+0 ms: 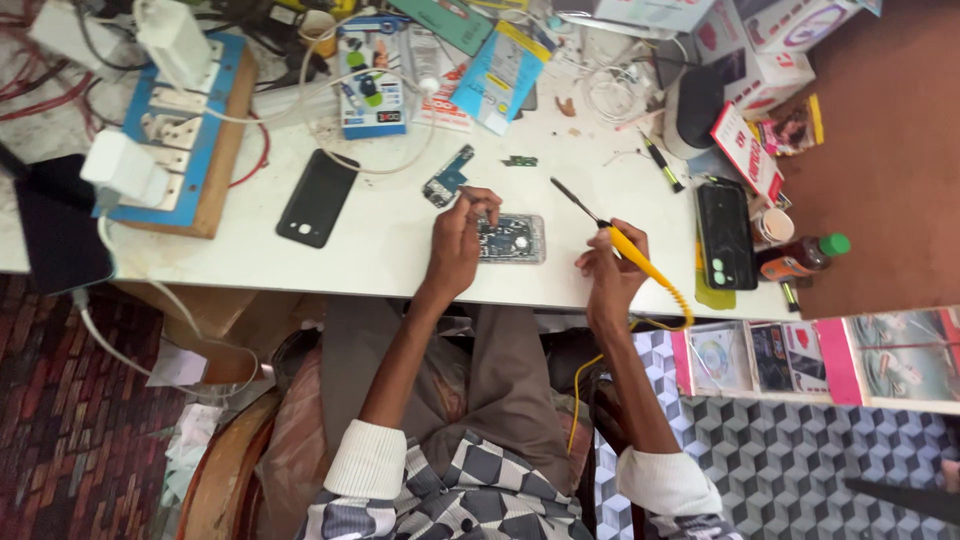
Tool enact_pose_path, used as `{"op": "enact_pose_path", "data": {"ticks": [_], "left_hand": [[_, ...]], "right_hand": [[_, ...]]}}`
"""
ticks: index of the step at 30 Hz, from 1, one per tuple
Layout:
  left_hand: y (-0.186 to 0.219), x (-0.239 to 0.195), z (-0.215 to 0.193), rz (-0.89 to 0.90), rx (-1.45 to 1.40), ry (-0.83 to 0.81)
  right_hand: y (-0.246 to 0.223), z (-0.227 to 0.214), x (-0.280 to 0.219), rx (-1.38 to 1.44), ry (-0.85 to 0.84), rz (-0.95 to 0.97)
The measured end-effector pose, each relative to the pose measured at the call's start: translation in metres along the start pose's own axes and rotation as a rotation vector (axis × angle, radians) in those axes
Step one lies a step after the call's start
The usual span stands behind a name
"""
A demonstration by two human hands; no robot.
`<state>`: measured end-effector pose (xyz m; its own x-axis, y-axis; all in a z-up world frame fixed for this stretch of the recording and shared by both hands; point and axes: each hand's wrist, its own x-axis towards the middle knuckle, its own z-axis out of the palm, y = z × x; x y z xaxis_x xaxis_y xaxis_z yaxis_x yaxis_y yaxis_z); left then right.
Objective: The person uses a yellow soldering iron to work on a small circuit board placed on a white workbench. They repeatedly apply the soldering iron to various points on the board while holding it steady with the other hand. The person does not visibly complete the repair or move the board to a final location within the clip.
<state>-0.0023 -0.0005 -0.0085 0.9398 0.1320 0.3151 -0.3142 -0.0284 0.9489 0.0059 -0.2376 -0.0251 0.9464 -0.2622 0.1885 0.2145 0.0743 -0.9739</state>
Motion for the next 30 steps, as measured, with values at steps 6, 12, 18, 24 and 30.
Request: {"op": "enact_pose_path", "data": {"ticks": [6,12,18,24,30], "left_hand": [[0.003,0.0,0.001,0.093,0.014,0.02],[0.01,0.001,0.001,0.141,0.048,0.026],[0.008,0.001,0.001,0.079,0.047,0.009],[0.009,0.002,0.002,0.133,0.007,0.004],[0.009,0.001,0.002,-0.003,0.048,0.002]], "right_hand": [[0.002,-0.001,0.002,0.088,-0.04,-0.019],[0.0,-0.004,0.01,0.226,-0.015,0.171],[0.004,0.0,0.007,0.158,0.046,0.1],[-0.003,0.005,0.005,0.079,0.053,0.101],[-0.005,0.006,0.005,0.036,0.03,0.093]]}}
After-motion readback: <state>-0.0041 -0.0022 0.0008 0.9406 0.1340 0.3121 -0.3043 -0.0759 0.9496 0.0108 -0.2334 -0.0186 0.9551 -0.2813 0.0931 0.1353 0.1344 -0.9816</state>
